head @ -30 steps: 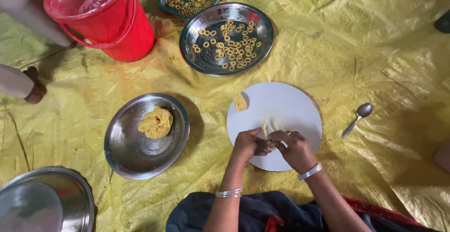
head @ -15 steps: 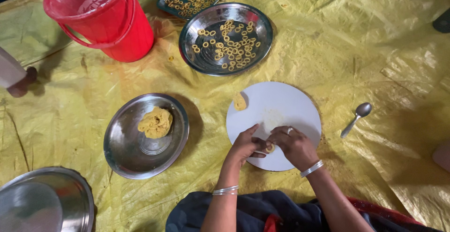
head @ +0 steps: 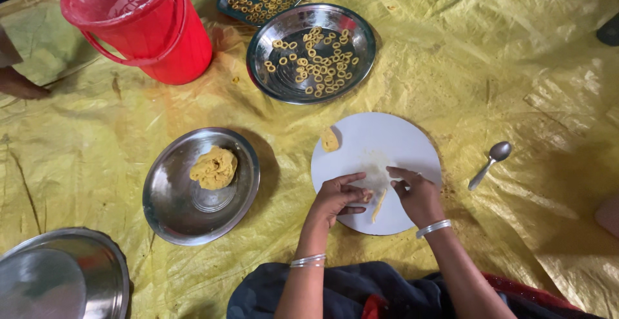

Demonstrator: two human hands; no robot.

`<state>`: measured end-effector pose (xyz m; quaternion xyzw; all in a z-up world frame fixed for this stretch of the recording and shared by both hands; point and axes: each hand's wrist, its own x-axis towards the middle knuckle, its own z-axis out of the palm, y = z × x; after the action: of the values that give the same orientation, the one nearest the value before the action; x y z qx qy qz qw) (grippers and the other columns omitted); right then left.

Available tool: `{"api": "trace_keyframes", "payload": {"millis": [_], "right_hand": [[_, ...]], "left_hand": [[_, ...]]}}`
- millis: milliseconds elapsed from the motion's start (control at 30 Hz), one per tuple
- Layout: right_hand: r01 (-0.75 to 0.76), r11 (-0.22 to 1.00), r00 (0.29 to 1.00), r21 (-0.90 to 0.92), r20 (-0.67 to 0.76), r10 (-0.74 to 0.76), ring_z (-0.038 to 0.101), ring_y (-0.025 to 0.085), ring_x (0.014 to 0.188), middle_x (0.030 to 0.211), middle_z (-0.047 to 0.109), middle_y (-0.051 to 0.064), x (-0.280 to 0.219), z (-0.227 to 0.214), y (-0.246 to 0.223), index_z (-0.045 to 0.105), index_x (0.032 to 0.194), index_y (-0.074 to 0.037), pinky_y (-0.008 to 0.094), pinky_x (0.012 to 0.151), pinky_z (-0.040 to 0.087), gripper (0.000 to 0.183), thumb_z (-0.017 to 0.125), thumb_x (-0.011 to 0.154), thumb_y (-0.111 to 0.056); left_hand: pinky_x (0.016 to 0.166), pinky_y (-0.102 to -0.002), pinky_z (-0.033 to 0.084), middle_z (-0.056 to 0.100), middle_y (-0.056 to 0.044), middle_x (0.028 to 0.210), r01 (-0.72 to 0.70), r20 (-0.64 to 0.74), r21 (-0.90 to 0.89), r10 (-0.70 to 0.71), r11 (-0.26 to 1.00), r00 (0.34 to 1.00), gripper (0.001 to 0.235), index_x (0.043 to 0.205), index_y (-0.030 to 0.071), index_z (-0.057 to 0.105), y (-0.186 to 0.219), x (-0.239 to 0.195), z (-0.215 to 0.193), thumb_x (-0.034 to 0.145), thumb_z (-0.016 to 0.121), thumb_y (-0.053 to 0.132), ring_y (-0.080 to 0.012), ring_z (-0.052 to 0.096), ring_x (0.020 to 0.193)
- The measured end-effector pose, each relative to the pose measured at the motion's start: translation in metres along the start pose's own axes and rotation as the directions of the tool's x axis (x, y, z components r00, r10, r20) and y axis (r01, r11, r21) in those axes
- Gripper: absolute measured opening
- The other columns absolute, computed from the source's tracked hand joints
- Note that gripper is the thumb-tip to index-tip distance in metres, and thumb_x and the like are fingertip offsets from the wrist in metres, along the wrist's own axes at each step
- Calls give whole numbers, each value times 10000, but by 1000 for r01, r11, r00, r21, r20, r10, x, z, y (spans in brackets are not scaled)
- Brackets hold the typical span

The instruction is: The person sits on a yellow tarp and repeatedly rolls small pieces of dough into thin strips on a white circular board, then joins the ends to form rings. The finished rings are placed into a nearby metal bowl.

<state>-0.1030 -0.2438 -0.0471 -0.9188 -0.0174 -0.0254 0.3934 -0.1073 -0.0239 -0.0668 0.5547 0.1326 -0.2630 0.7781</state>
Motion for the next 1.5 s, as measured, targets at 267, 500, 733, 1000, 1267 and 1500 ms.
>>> {"api": "trace_keyframes", "payload": {"millis": [267,500,733,1000,1267,1500], "right_hand": [[-48,999,999,-6,-2,48,760,230,829,1060,771,94,3,-16,-12,783,1142,-214,356,758,591,277,732,875,-158],[-83,996,996,24,36,82,776,205,840,983,806,69,0,-19,-8,803,1106,-222,345,772,600,244,701,892,-166],[-81,996,997,-24,-11,81,760,246,849,992,776,116,4,-21,-3,805,1115,-233,363,790,595,226,716,910,-206],[-84,996,995,29,-57,86,763,230,864,1012,777,104,2,-26,7,800,1105,-224,366,772,595,221,723,899,-220],[-159,986,982,-40,-112,154,761,219,838,978,781,78,4,-39,7,775,1191,-265,378,757,594,262,711,940,-302],[382,849,922,-364,86,-378,367,380,1439,1527,440,193,9,-11,-12,393,1516,-96,515,1158,320,818,694,830,-423]], "left_hand": [[657,-290,598,783,-59,956,-241,-192,137,264,961,945,370,1162,20,760,53,49,-18,796,812,34,-151,733,793],[767,-387,571,758,-140,999,-510,-43,805,887,304,460,314,1236,70,680,200,93,-36,959,611,201,-275,748,900],[769,-479,564,742,-188,924,-140,-229,852,600,505,767,218,877,48,751,36,11,50,889,681,255,-358,717,868],[747,-463,486,649,-127,932,-233,178,972,723,-25,667,130,909,47,725,-47,-15,86,851,708,162,-335,602,946],[986,-427,529,713,-106,1131,-407,368,897,801,-173,472,273,1135,63,733,-6,-5,59,883,654,132,-304,652,1133],[839,-461,574,722,-150,1084,272,-362,929,468,250,806,523,1370,71,575,4,-46,-3,916,725,283,-337,698,1007]]}}
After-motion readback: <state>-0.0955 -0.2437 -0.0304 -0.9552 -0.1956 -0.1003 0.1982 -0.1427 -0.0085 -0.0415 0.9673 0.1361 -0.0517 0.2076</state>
